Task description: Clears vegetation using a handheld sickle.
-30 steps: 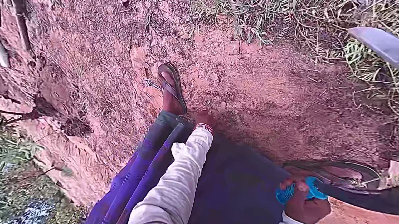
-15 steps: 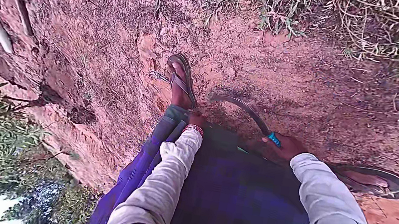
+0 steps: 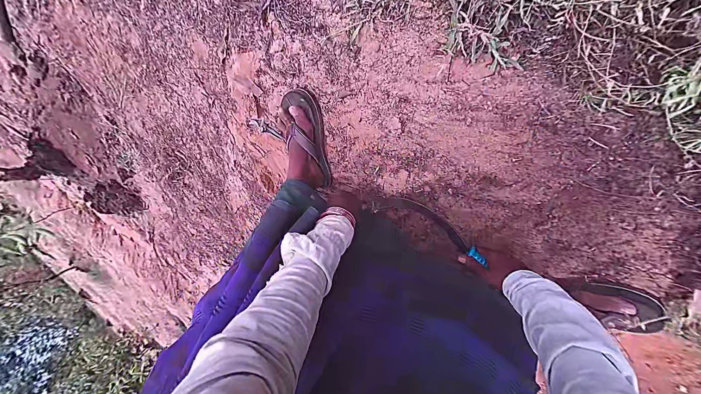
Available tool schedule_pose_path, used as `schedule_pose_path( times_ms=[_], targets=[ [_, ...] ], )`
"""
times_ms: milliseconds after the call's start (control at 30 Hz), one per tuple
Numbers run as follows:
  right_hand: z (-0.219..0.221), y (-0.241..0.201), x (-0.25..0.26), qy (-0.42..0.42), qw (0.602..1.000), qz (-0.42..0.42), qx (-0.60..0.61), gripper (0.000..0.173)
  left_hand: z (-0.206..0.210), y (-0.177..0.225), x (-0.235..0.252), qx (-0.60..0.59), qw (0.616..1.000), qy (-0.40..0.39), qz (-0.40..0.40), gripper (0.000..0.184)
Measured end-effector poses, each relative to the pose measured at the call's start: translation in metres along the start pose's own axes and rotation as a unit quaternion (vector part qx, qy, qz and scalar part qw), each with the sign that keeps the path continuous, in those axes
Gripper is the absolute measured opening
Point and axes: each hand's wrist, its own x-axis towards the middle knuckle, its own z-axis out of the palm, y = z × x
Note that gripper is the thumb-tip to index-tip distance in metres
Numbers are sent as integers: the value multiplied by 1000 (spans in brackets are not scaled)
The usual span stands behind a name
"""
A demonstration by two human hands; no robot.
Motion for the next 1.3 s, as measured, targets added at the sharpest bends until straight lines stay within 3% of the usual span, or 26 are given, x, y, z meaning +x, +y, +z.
schedule_pose_path(
  times_ms=[133, 233, 333, 400, 500, 600, 700, 800, 867, 933, 1033, 1100, 1200, 1300],
  targets=[
    [33, 21, -28, -7, 995, 53, 83, 62, -8, -17, -1, -163, 982, 60, -69, 41],
    [50, 39, -85, 64, 966, 96, 229, 52, -14, -26, -5, -372, 912, 158, -68, 35],
    [76, 36, -138, 248, 877, 87, 403, 37, -31, -19, -20, -477, 845, 242, -28, 33],
    [81, 19, -150, 347, 793, 49, 498, 38, -54, -3, -31, -477, 836, 270, 21, 33],
    [71, -46, -154, 398, 690, 10, 604, 40, -94, 29, -45, -473, 833, 271, 93, 30],
    [65, -112, -135, 382, 619, -32, 686, 43, -130, 60, -35, -552, 775, 287, 110, 28],
    [59, -153, -96, 352, 623, -41, 697, 41, -176, 69, -14, -596, 743, 301, 53, 47],
    [56, -174, -56, 339, 654, -62, 673, 35, -216, 66, 8, -530, 782, 324, 37, 94],
    [49, -186, -32, 347, 649, -82, 672, 32, -242, 61, 22, -476, 786, 389, 64, 108],
    [42, -194, -10, 356, 638, -85, 677, 33, -261, 54, 30, -401, 788, 445, 143, 117],
    [28, -201, 15, 364, 627, -99, 682, 32, -283, 44, 28, -312, 782, 444, 305, 106],
    [25, -205, 24, 367, 626, -113, 679, 32, -290, 43, 26, -296, 760, 437, 378, 78],
    [17, -212, 26, 373, 605, -132, 691, 30, -296, 55, 11, -372, 701, 442, 418, 46],
    [15, -212, 16, 372, 581, -131, 712, 30, -297, 69, -9, -410, 671, 430, 443, 44]
  ],
)
